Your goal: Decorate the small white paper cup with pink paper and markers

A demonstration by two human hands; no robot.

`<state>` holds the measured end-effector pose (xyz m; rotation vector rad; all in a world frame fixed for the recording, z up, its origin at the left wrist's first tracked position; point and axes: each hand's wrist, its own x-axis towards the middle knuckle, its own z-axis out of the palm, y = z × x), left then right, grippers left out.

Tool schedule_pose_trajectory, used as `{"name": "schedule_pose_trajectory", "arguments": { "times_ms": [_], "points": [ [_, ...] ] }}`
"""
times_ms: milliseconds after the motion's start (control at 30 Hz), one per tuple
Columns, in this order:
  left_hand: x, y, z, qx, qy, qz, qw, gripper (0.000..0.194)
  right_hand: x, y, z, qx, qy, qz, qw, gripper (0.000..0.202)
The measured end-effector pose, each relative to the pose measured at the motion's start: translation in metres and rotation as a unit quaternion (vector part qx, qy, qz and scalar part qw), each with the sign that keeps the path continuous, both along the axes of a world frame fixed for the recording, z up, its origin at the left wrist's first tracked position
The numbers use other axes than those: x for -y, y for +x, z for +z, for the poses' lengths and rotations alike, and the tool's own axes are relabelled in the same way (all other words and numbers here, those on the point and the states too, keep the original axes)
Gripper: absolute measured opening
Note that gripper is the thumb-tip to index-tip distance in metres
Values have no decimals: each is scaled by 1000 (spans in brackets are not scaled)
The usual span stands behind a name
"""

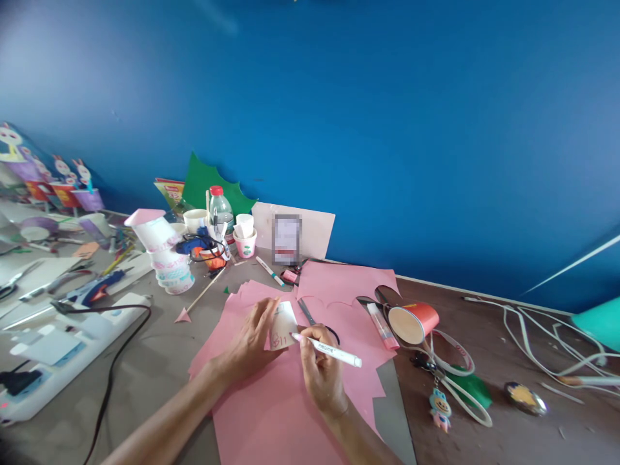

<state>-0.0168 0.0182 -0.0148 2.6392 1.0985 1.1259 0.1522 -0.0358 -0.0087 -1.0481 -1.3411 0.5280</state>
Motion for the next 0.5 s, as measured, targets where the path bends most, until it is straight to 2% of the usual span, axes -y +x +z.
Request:
{"name": "schedule_pose_trajectory", "arguments": {
  "times_ms": [500],
  "points": [
    [0,0,1,-6,-10,-1,1000,83,0,0,0,1,-2,0,1000,21]
  ]
}}
